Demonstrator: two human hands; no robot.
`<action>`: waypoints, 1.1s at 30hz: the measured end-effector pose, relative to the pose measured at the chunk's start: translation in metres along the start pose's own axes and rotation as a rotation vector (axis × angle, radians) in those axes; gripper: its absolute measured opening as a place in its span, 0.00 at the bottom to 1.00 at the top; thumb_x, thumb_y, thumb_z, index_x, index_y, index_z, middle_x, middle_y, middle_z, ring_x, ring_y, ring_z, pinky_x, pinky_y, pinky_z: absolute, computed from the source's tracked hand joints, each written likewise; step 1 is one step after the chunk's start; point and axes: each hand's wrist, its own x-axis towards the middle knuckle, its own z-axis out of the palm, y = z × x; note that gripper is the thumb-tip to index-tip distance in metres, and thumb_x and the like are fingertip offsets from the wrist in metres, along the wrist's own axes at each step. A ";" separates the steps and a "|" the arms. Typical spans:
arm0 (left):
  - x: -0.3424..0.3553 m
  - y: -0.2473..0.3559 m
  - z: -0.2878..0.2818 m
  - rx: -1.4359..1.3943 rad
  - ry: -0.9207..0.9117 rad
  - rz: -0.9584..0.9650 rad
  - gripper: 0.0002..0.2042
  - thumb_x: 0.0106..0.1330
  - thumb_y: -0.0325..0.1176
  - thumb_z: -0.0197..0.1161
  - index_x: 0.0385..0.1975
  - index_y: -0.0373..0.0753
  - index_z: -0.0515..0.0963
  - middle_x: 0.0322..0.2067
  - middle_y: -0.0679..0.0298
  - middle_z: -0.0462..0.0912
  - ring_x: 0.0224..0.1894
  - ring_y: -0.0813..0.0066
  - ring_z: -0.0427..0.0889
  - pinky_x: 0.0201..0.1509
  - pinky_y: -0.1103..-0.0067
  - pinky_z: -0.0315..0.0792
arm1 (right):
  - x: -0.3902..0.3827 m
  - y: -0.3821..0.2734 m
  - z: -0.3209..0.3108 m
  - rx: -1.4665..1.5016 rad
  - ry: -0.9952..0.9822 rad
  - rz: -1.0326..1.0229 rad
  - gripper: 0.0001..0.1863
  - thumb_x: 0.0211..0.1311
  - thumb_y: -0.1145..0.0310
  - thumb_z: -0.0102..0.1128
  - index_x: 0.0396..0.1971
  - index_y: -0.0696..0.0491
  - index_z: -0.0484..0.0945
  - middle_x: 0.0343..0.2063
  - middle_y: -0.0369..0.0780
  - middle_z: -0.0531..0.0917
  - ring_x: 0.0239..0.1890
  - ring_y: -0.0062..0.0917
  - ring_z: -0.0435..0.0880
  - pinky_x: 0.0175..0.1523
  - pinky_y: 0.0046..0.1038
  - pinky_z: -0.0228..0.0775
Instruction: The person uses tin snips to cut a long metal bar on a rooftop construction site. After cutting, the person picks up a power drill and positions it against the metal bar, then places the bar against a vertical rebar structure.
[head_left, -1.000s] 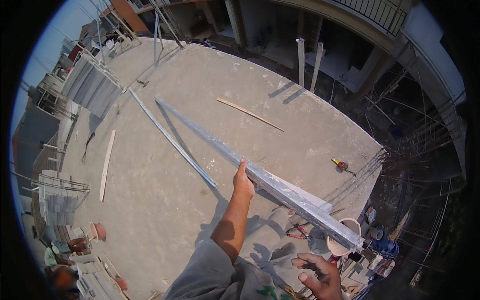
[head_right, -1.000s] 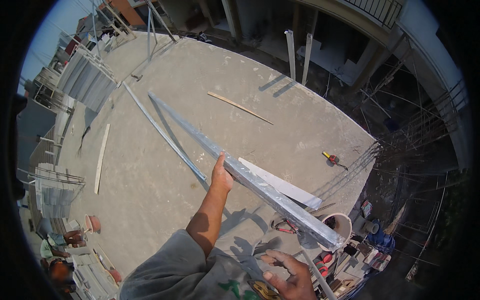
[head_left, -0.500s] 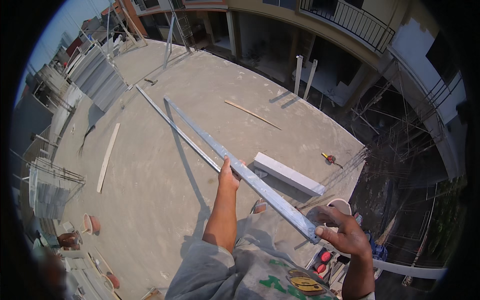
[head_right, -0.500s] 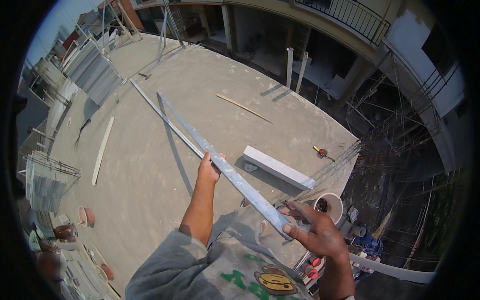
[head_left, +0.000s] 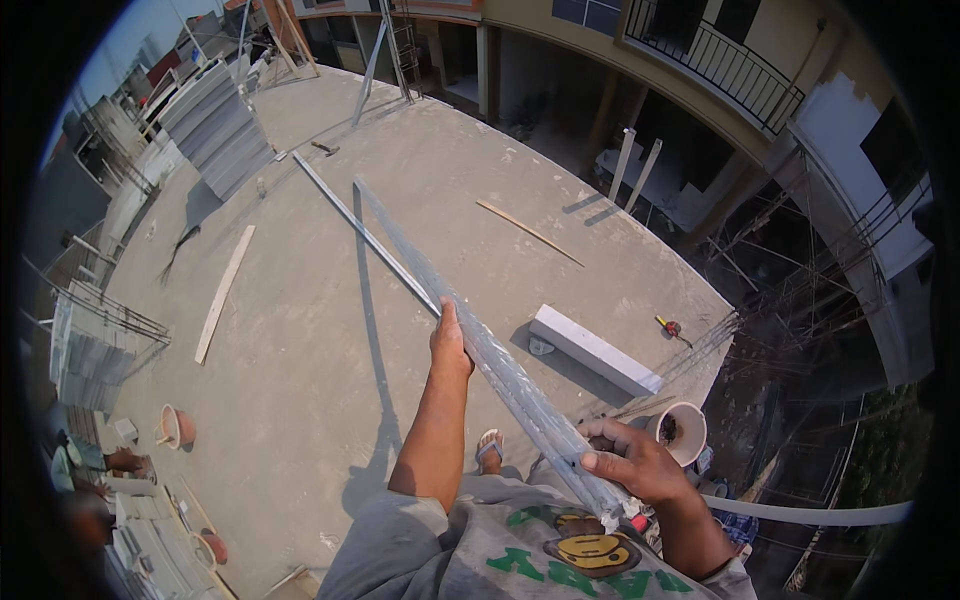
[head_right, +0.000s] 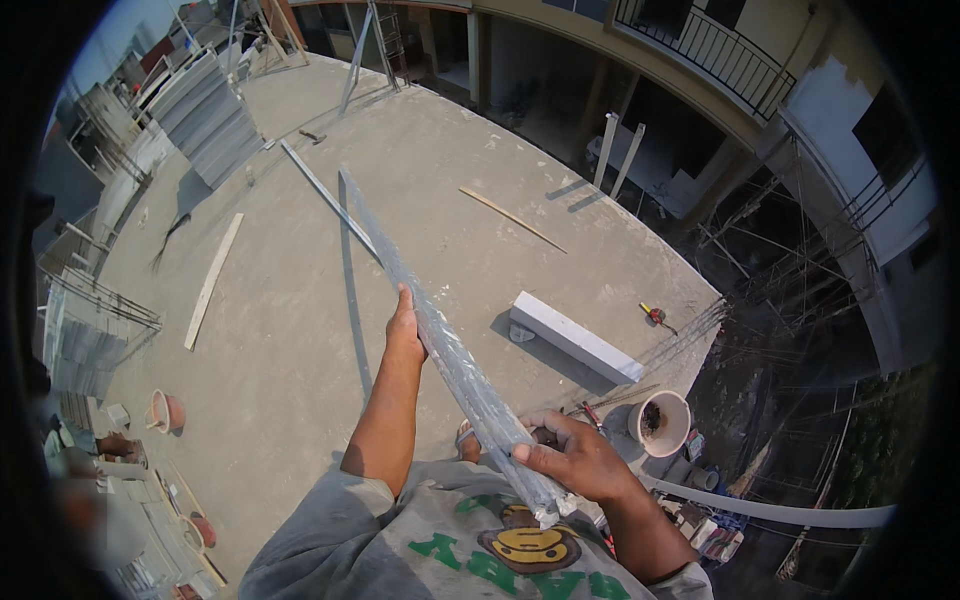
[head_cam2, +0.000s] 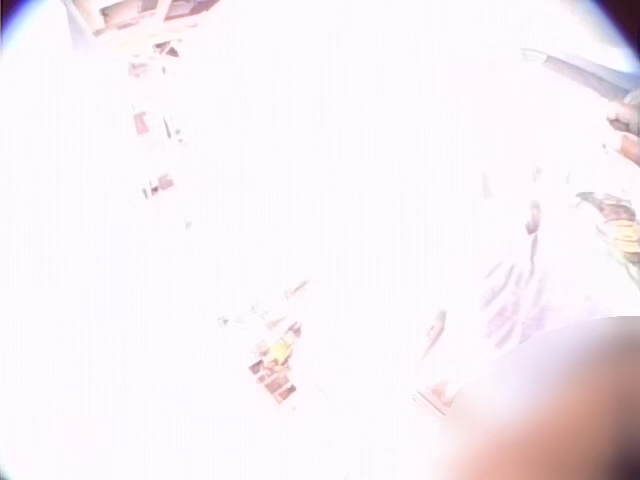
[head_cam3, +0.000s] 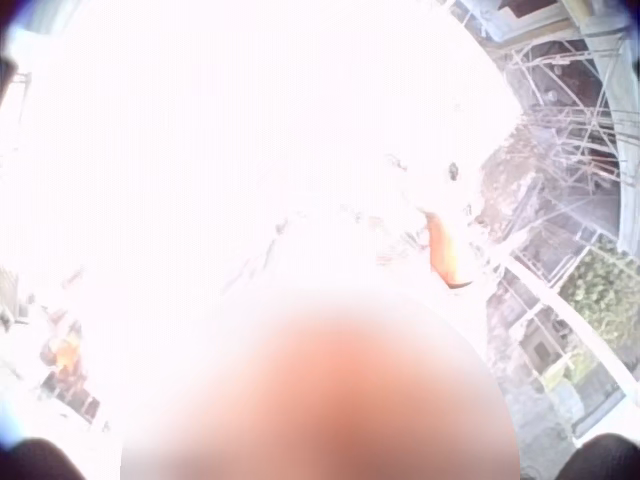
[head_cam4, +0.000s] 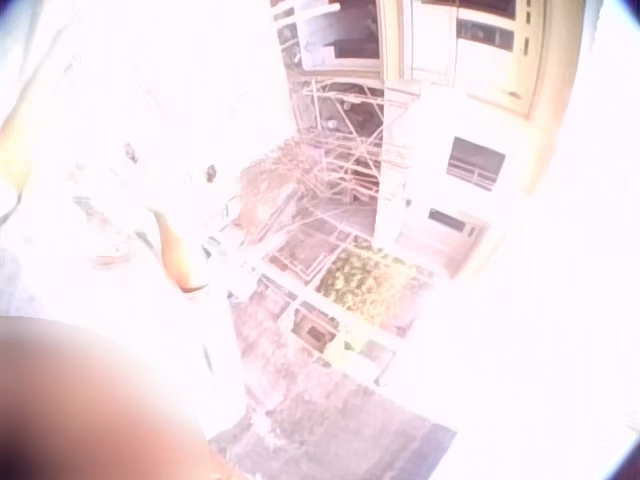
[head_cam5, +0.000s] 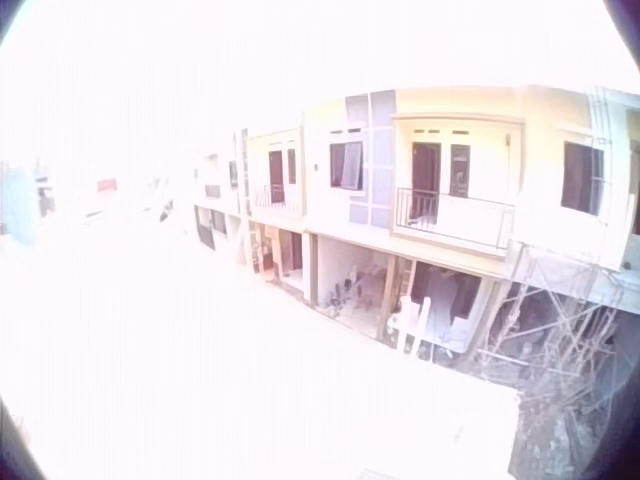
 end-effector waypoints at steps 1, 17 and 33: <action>-0.005 0.008 -0.004 -0.032 -0.028 0.008 0.36 0.68 0.56 0.59 0.63 0.29 0.63 0.57 0.52 0.72 0.55 0.57 0.76 0.60 0.65 0.72 | 0.001 -0.001 0.008 0.117 -0.017 -0.011 0.30 0.60 0.53 0.67 0.53 0.61 0.74 0.42 0.44 0.82 0.44 0.24 0.80 0.50 0.27 0.71; -0.221 0.028 -0.023 -0.018 -0.495 0.122 0.37 0.70 0.63 0.45 0.55 0.29 0.71 0.41 0.51 0.80 0.35 0.66 0.81 0.37 0.70 0.80 | 0.005 -0.034 0.048 0.459 -0.342 -0.210 0.33 0.68 0.50 0.56 0.59 0.64 0.66 0.39 0.43 0.78 0.39 0.21 0.78 0.43 0.23 0.71; -0.249 0.033 -0.013 -0.302 -0.800 0.182 0.32 0.75 0.51 0.41 0.61 0.21 0.61 0.41 0.43 0.82 0.32 0.47 0.87 0.25 0.65 0.87 | -0.016 -0.037 0.050 0.493 -0.488 -0.448 0.41 0.72 0.50 0.51 0.68 0.67 0.49 0.46 0.48 0.77 0.45 0.27 0.82 0.43 0.23 0.80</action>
